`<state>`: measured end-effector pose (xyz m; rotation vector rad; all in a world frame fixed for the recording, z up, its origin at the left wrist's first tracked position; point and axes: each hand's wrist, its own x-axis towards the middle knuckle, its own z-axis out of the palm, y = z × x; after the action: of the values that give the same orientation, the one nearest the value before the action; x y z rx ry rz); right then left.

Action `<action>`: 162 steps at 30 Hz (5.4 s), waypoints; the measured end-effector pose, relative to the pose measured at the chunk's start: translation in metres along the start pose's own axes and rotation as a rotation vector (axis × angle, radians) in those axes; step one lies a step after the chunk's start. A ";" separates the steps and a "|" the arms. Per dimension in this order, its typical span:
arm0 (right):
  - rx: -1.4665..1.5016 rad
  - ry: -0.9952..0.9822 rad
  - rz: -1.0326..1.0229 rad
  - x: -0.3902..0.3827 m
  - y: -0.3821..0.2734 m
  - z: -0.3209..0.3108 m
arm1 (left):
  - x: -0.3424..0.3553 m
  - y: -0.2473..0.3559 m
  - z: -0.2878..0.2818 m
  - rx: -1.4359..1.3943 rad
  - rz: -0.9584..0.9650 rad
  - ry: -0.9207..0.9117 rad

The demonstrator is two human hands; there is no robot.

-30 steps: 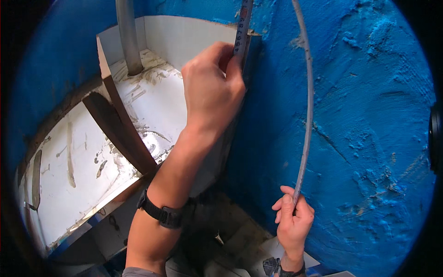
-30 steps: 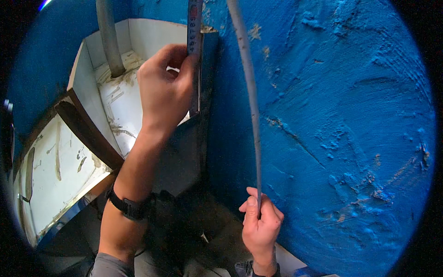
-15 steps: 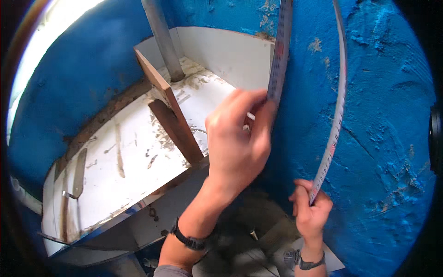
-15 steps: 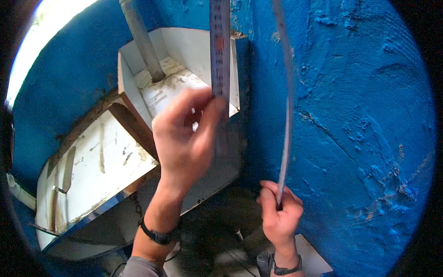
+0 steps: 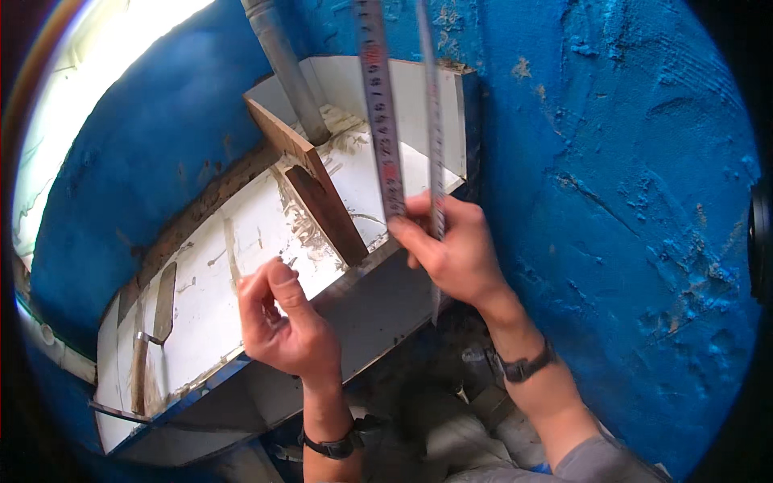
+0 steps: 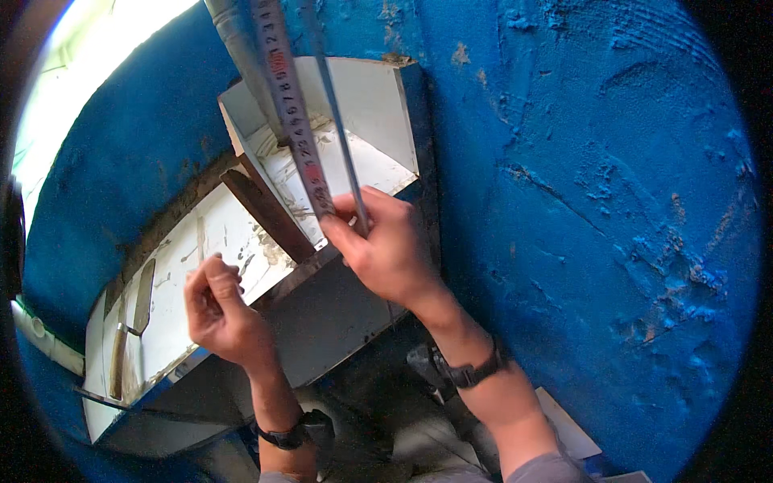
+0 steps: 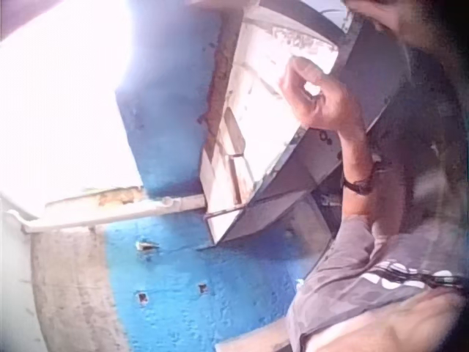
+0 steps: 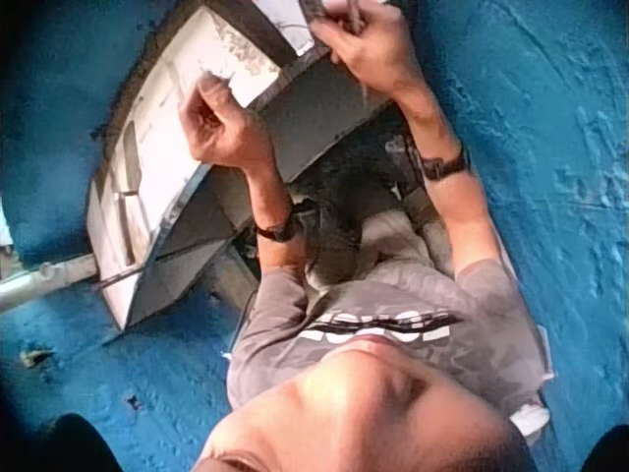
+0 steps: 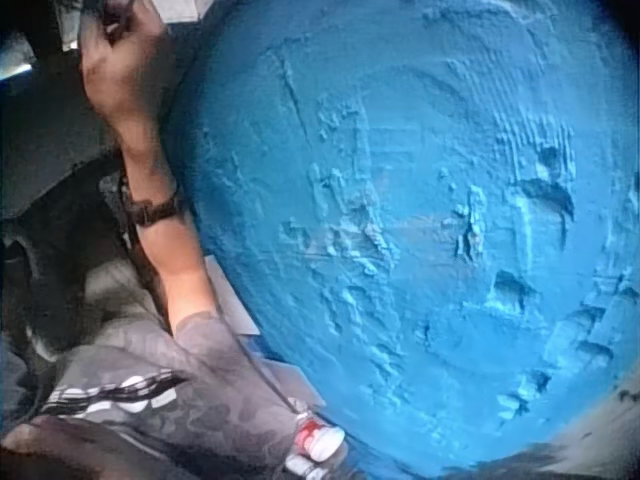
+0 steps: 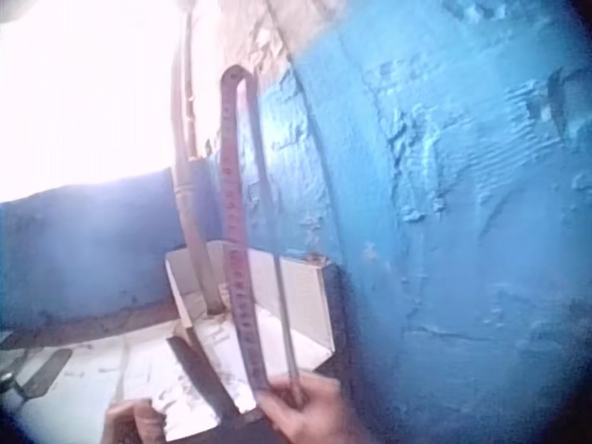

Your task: Measure and mark floor tiles for installation at a renovation site.

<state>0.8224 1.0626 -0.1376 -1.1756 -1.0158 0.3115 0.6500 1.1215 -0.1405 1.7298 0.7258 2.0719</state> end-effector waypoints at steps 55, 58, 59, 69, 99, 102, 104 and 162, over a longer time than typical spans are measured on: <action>-0.063 -0.081 -0.187 0.009 0.037 0.023 | -0.033 -0.044 0.022 0.573 0.363 -0.243; -0.048 -0.072 -0.209 0.009 0.039 0.024 | -0.032 -0.044 0.022 0.571 0.358 -0.254; -0.049 -0.073 -0.205 0.010 0.041 0.024 | -0.032 -0.044 0.023 0.566 0.364 -0.249; -0.026 -0.060 -0.195 0.009 0.045 0.027 | -0.030 -0.046 0.022 0.579 0.372 -0.233; 0.007 -0.082 -0.119 0.008 0.044 0.028 | -0.031 -0.048 0.019 0.562 0.361 -0.244; 0.032 -0.081 -0.120 0.009 0.048 0.030 | -0.030 -0.047 0.018 0.563 0.367 -0.237; 0.048 -0.087 -0.115 0.008 0.048 0.030 | -0.030 -0.047 0.018 0.554 0.362 -0.241; -0.808 -0.566 0.346 -0.281 0.191 -0.067 | -0.107 -0.127 -0.062 0.663 -0.089 -1.269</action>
<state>0.7765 0.9076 -0.4439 -2.0768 -1.4971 0.5533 0.6033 1.1541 -0.3080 2.7008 0.9886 0.3235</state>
